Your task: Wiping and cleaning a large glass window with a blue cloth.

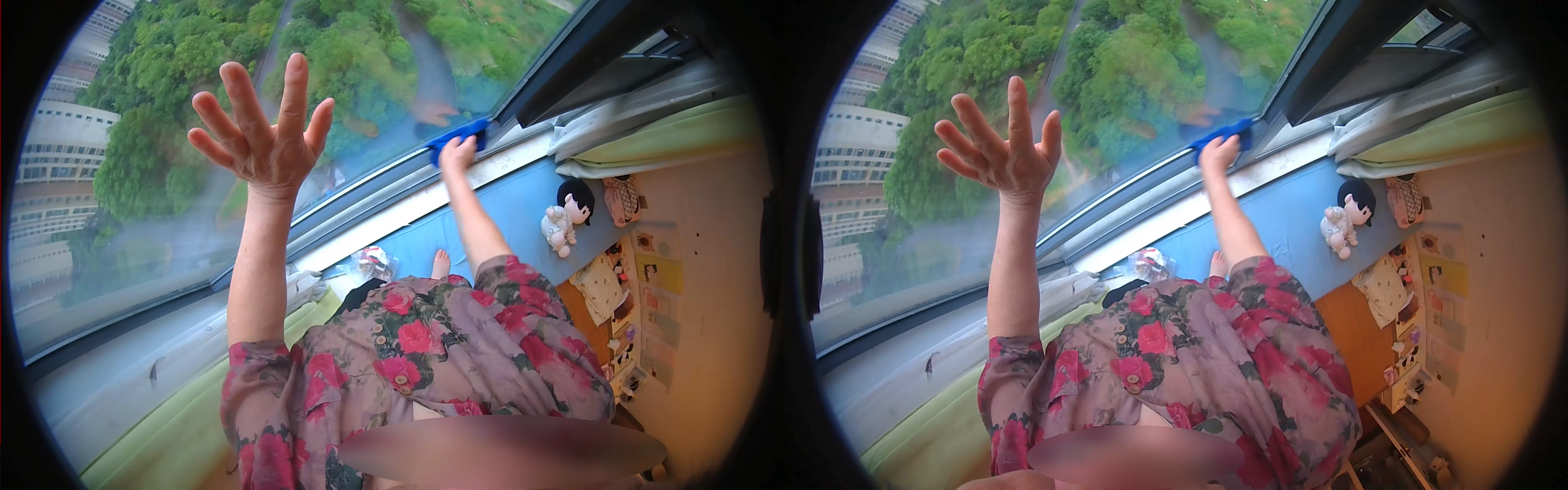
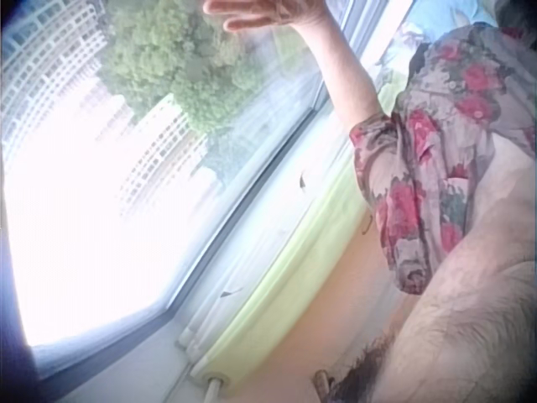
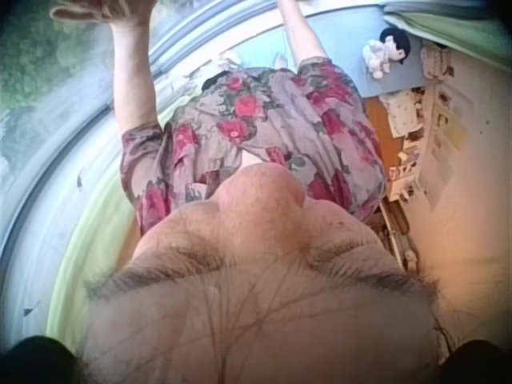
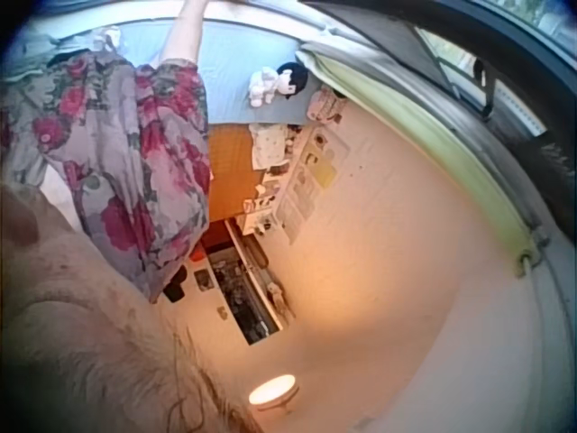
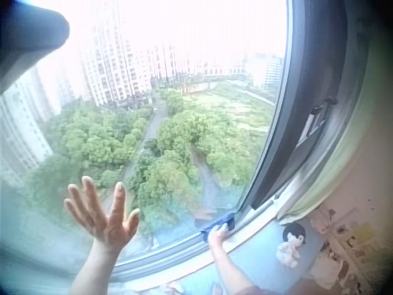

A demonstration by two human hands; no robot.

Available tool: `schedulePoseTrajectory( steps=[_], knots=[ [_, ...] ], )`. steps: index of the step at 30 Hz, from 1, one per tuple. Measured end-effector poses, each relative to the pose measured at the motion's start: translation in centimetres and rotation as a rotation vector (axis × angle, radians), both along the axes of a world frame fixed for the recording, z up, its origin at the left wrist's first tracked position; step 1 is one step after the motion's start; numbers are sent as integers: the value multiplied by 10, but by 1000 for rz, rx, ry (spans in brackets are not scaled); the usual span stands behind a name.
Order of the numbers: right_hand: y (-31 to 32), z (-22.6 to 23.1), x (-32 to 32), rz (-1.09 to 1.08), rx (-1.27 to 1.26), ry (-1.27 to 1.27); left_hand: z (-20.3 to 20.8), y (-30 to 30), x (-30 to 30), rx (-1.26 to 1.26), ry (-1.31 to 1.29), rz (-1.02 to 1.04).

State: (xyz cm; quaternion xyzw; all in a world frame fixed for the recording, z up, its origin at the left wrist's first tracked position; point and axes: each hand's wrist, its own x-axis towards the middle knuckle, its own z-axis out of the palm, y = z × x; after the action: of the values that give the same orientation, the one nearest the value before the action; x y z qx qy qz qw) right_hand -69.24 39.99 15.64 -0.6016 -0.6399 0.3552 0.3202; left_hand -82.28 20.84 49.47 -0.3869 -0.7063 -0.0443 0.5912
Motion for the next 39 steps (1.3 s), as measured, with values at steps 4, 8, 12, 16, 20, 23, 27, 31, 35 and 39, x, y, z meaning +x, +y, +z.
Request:
schedulePoseTrajectory(
  steps=[4,8,12,16,20,23,27,31,35,39],
  knots=[
    [-128,20,-18,348,-68,192,-1,-8,0,-11,-12,21],
    [-181,33,-24,628,-640,436,1,-4,1,-27,-48,2],
    [-171,79,-20,555,-837,710,10,-22,10,-61,-126,-198],
    [-136,106,3,468,-988,993,-28,-61,59,-116,-492,-535],
    [-118,161,25,668,-1160,1076,-104,-90,101,-497,-867,-477],
    [-116,193,40,779,-1230,1044,-125,-80,101,-460,-729,-484],
    [-106,246,54,1116,-944,758,-123,-74,83,-376,-616,-608],
    [-101,335,65,1266,-244,693,-52,-50,74,-147,-371,-649],
    [-92,395,51,1141,285,719,39,-26,46,66,-169,-403],
    [-76,423,22,962,915,687,28,-30,17,-27,-119,-283]
  ],
)
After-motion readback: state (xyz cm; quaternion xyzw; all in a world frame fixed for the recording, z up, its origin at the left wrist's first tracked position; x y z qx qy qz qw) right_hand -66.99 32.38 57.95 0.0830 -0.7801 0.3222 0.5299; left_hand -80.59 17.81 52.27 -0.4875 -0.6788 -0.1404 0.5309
